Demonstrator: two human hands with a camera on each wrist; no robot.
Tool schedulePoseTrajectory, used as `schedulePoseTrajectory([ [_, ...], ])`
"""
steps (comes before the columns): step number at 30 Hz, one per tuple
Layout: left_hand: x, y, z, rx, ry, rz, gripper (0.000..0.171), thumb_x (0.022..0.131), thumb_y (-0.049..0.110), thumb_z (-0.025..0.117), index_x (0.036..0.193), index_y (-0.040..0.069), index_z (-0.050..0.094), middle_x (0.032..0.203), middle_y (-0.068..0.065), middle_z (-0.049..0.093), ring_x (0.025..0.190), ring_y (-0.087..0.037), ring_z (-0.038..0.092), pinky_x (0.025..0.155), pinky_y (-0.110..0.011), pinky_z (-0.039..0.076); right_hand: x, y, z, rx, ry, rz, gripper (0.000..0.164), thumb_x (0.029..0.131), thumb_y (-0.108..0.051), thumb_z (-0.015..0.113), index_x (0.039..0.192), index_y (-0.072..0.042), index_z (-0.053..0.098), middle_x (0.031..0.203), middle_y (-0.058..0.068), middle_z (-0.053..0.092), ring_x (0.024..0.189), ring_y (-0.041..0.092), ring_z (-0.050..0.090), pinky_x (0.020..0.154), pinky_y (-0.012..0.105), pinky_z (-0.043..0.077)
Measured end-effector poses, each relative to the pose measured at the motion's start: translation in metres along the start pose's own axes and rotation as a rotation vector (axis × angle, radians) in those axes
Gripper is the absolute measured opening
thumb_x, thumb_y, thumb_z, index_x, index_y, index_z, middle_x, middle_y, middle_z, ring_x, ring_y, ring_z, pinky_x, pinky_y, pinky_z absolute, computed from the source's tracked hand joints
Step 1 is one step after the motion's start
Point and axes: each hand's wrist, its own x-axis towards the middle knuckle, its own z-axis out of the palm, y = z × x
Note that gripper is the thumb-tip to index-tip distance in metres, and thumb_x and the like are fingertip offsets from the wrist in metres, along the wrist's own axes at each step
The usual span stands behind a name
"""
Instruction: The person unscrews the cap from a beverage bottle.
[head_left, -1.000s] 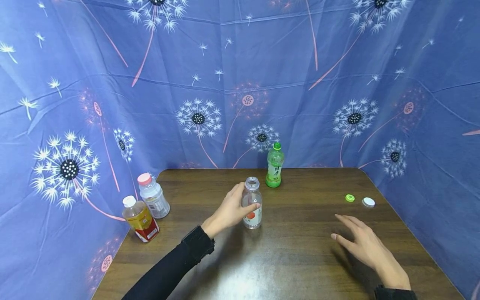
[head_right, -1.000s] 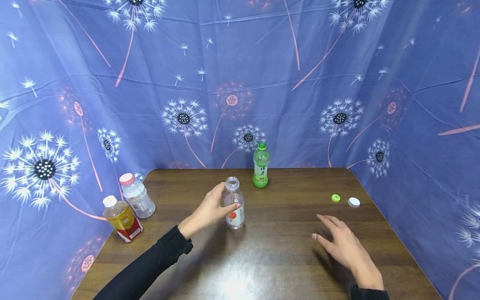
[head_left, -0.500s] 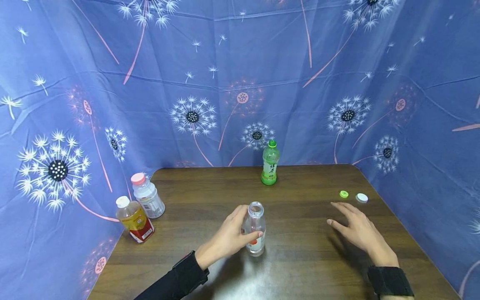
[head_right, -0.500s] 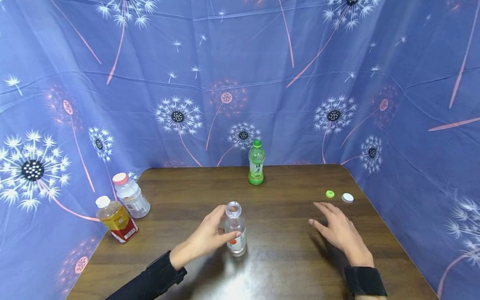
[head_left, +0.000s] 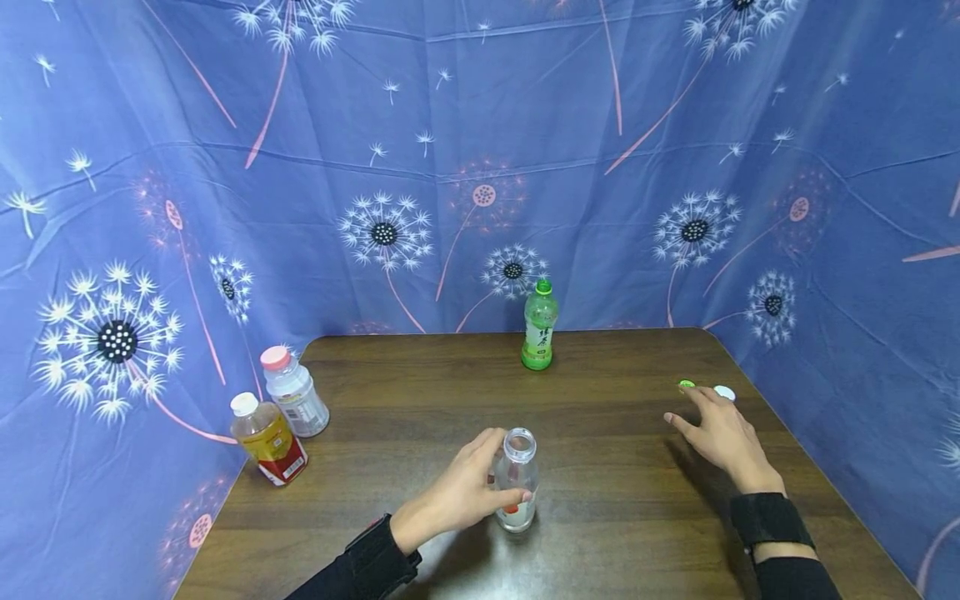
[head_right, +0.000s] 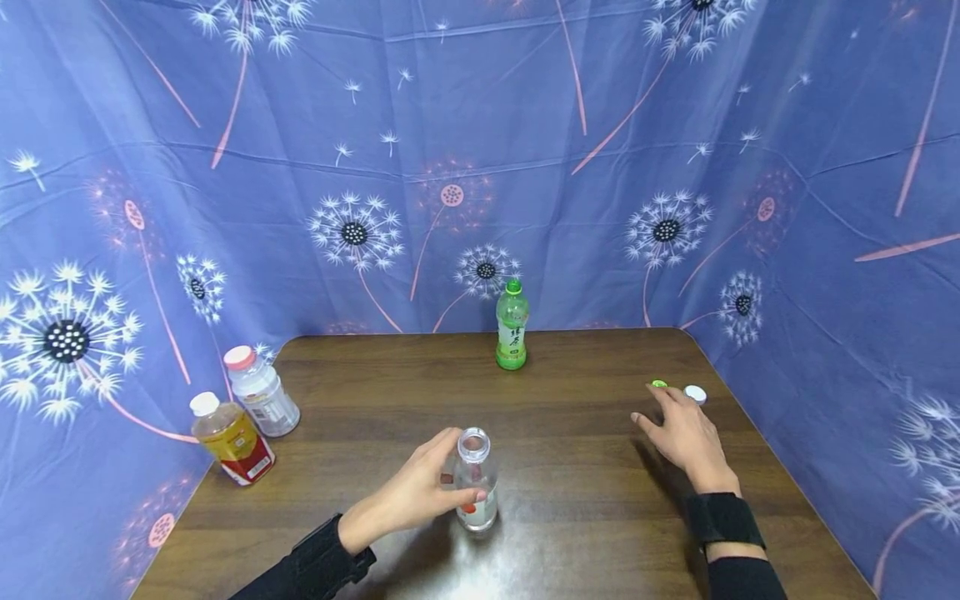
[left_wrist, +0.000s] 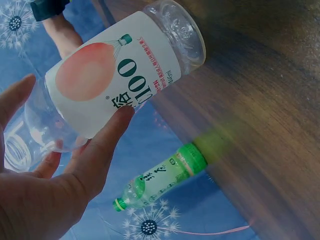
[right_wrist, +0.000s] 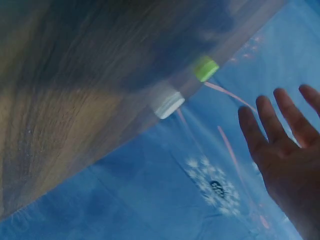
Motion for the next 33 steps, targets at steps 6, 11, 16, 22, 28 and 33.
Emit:
schedulePoseTrajectory([
  [6, -0.001, 0.001, 0.001, -0.013, -0.01, -0.002, 0.056, 0.085, 0.025, 0.089, 0.13, 0.021, 0.057, 0.119, 0.005, 0.06, 0.105, -0.013, 0.061, 0.078, -0.024, 0.06, 0.018, 0.023, 0.002, -0.022, 0.049, 0.026, 0.065, 0.102, -0.037, 0.066, 0.151, 0.001, 0.047, 0.148, 0.038, 0.043, 0.129, 0.065, 0.041, 0.093, 0.081, 0.04],
  [11, -0.001, 0.001, 0.002, -0.018, -0.016, -0.004, 0.056, 0.084, 0.026, 0.09, 0.13, 0.023, 0.057, 0.118, 0.006, 0.06, 0.105, -0.01, 0.06, 0.078, -0.022, 0.059, 0.032, 0.039, 0.001, -0.032, 0.033, 0.065, 0.054, 0.105, -0.023, 0.058, 0.151, 0.003, 0.046, 0.149, 0.041, 0.039, 0.128, 0.067, 0.038, 0.092, 0.08, 0.04],
  [16, -0.001, 0.001, 0.002, -0.027, -0.021, -0.011, 0.057, 0.084, 0.025, 0.09, 0.13, 0.016, 0.058, 0.117, 0.005, 0.059, 0.106, -0.013, 0.061, 0.078, -0.021, 0.059, 0.044, 0.056, 0.003, -0.038, -0.03, 0.096, 0.053, 0.104, -0.015, 0.052, 0.151, 0.007, 0.042, 0.151, 0.045, 0.03, 0.132, 0.071, 0.028, 0.096, 0.083, 0.037],
  [22, 0.003, 0.002, 0.002, 0.026, -0.028, 0.038, 0.053, 0.085, 0.027, 0.09, 0.126, 0.021, 0.057, 0.113, 0.007, 0.058, 0.101, -0.017, 0.063, 0.078, -0.021, 0.058, 0.05, 0.074, 0.012, -0.064, -0.105, 0.148, 0.054, 0.102, -0.008, 0.048, 0.152, 0.008, 0.037, 0.153, 0.047, 0.023, 0.134, 0.073, 0.023, 0.098, 0.085, 0.035],
  [28, 0.003, 0.002, 0.002, 0.005, -0.045, 0.04, 0.053, 0.085, 0.027, 0.09, 0.126, 0.021, 0.057, 0.115, 0.006, 0.059, 0.105, -0.018, 0.063, 0.079, -0.025, 0.061, 0.051, 0.078, 0.018, -0.08, -0.165, 0.179, 0.054, 0.099, -0.004, 0.047, 0.15, 0.009, 0.04, 0.15, 0.047, 0.025, 0.13, 0.074, 0.026, 0.092, 0.083, 0.041],
  [33, 0.002, 0.001, 0.002, 0.002, -0.041, 0.036, 0.054, 0.085, 0.027, 0.09, 0.127, 0.02, 0.057, 0.117, 0.005, 0.06, 0.106, -0.02, 0.064, 0.079, -0.023, 0.06, 0.056, 0.076, 0.02, -0.114, -0.136, 0.184, 0.049, 0.098, -0.003, 0.053, 0.145, 0.009, 0.048, 0.142, 0.045, 0.032, 0.12, 0.071, 0.033, 0.077, 0.074, 0.049],
])
